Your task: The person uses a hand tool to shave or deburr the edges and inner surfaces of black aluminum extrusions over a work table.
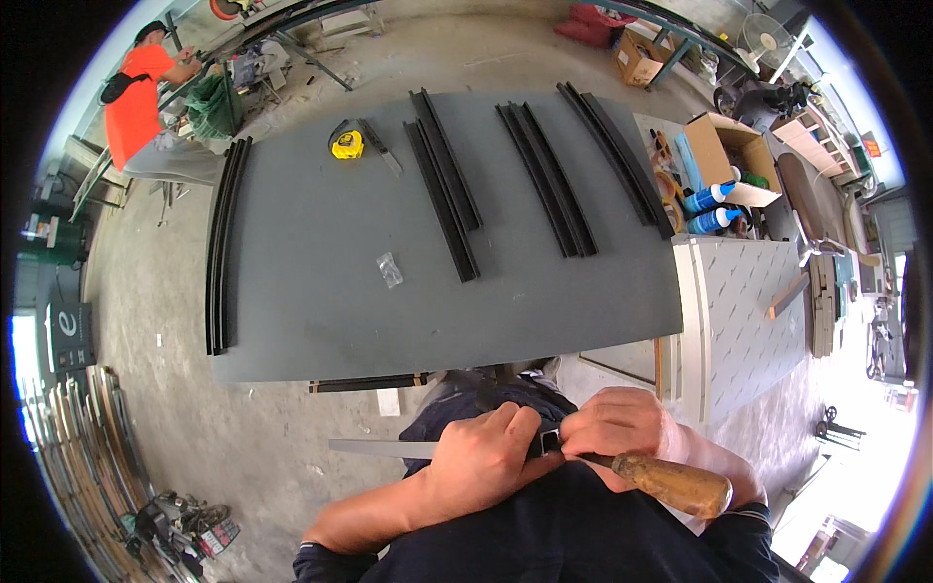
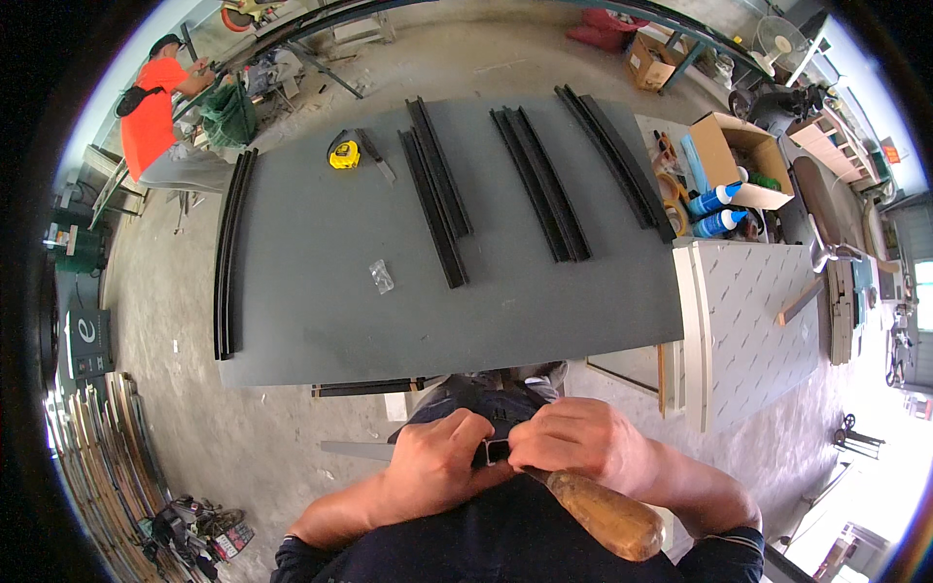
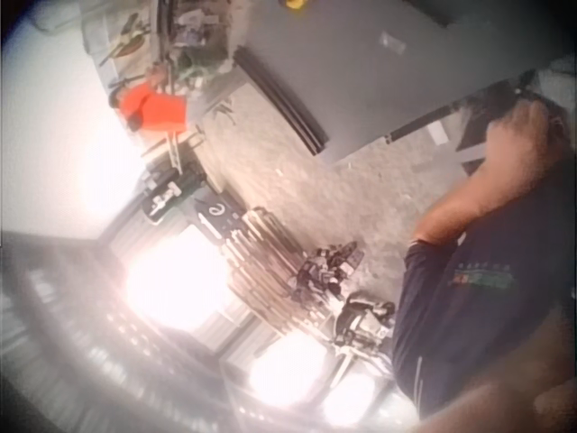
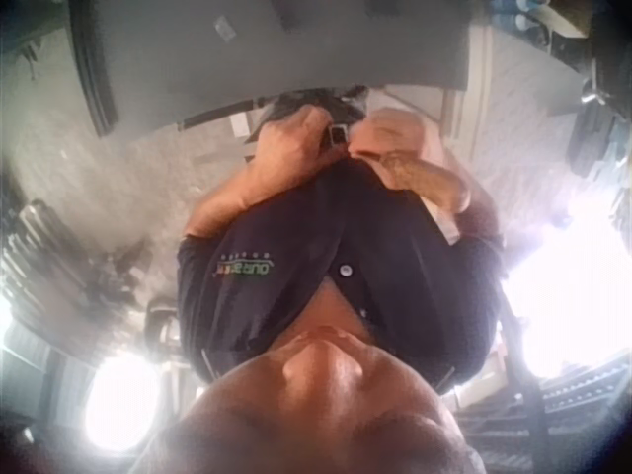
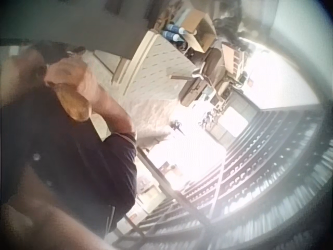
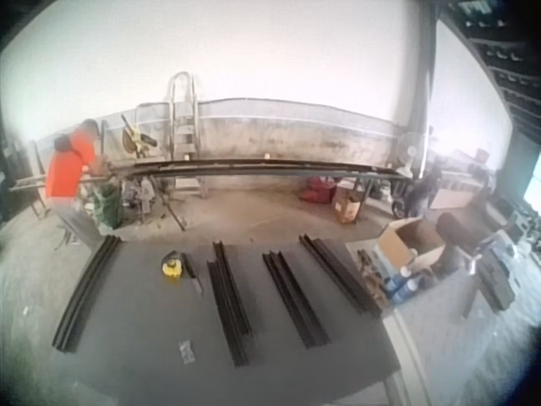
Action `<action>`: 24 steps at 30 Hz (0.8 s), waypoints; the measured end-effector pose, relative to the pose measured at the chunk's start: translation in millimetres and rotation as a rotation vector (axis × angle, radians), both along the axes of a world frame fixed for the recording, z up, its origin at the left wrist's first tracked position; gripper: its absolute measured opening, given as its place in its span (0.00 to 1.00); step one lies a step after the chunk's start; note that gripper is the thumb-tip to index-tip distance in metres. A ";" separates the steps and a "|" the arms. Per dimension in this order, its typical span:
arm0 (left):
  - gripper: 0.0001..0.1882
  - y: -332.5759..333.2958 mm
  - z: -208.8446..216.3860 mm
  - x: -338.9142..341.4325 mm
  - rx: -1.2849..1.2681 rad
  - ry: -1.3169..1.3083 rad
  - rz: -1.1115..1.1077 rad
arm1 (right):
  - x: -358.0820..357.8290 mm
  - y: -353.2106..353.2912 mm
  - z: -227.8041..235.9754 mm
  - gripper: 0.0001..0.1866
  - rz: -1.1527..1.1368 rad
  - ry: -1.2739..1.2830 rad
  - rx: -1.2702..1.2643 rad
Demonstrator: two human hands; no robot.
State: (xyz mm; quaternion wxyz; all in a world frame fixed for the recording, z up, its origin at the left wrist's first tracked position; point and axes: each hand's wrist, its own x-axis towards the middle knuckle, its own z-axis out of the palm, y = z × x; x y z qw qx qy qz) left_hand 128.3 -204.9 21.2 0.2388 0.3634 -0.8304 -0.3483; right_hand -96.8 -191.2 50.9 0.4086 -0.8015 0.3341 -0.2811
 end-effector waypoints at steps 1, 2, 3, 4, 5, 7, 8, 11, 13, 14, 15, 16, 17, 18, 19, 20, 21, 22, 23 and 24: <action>0.23 0.9 -1.2 0.2 0.008 0.010 0.004 | 1.0 2.3 -0.6 0.12 -0.006 -0.027 0.006; 0.23 1.4 -1.0 0.7 0.011 -0.016 -0.002 | 2.3 4.3 -1.2 0.14 -0.013 -0.055 0.011; 0.23 1.8 0.3 1.6 0.014 -0.043 -0.008 | 3.3 5.2 -1.9 0.16 -0.018 -0.084 0.016; 0.23 2.2 1.8 2.2 0.017 -0.070 -0.014 | 3.8 5.3 1.1 0.16 -0.048 -0.086 0.045; 0.23 1.9 4.1 1.9 0.014 -0.082 -0.018 | 4.2 5.2 -0.2 0.14 -0.073 -0.090 0.025; 0.23 -0.8 8.9 0.2 0.001 -0.101 -0.031 | 4.8 4.1 -2.7 0.13 -0.130 -0.094 -0.022; 0.23 -0.9 8.3 -0.1 0.017 -0.105 -0.031 | 5.8 2.8 -4.4 0.14 -0.141 -0.040 -0.054; 0.24 0.9 4.1 0.4 0.033 -0.114 -0.017 | 3.5 4.5 -4.5 0.14 -0.072 0.009 -0.077; 0.24 2.5 1.2 0.2 -0.001 -0.102 -0.005 | 0.9 11.3 -9.3 0.14 -0.036 0.005 -0.035; 0.24 3.2 1.4 0.6 0.013 -0.126 -0.011 | -0.3 15.2 -12.4 0.14 -0.032 0.009 -0.008; 0.24 4.0 1.8 0.9 0.029 -0.150 -0.017 | -1.4 17.4 -13.8 0.14 -0.027 0.014 0.020; 0.23 4.6 2.2 1.0 0.045 -0.174 -0.022 | -2.7 14.9 -12.2 0.13 -0.038 0.008 0.007; 0.23 4.9 3.1 0.6 0.054 -0.173 -0.025 | -1.9 11.8 -8.2 0.14 -0.059 0.018 -0.016; 0.22 4.6 4.8 0.2 0.061 -0.174 -0.027 | 1.3 8.3 -3.0 0.14 -0.081 0.026 -0.042; 0.22 4.4 5.8 0.1 0.068 -0.175 -0.030 | 4.7 6.5 -0.4 0.14 -0.103 0.034 -0.067; 0.22 4.5 6.0 0.3 0.061 -0.178 -0.042 | 7.4 7.2 -4.3 0.13 -0.121 0.061 -0.108; 0.22 4.6 5.6 0.9 0.055 -0.183 -0.050 | 8.2 7.0 -2.3 0.13 -0.092 0.077 -0.095; 0.22 4.7 5.1 1.5 0.049 -0.187 -0.057 | 8.7 6.7 1.7 0.13 -0.063 0.092 -0.081; 0.22 4.8 3.3 1.8 0.039 -0.175 -0.059 | 9.0 6.6 3.7 0.13 -0.034 0.108 -0.067; 0.22 5.3 0.6 1.3 0.029 -0.163 -0.062 | 7.2 8.4 -0.7 0.12 -0.006 0.128 -0.076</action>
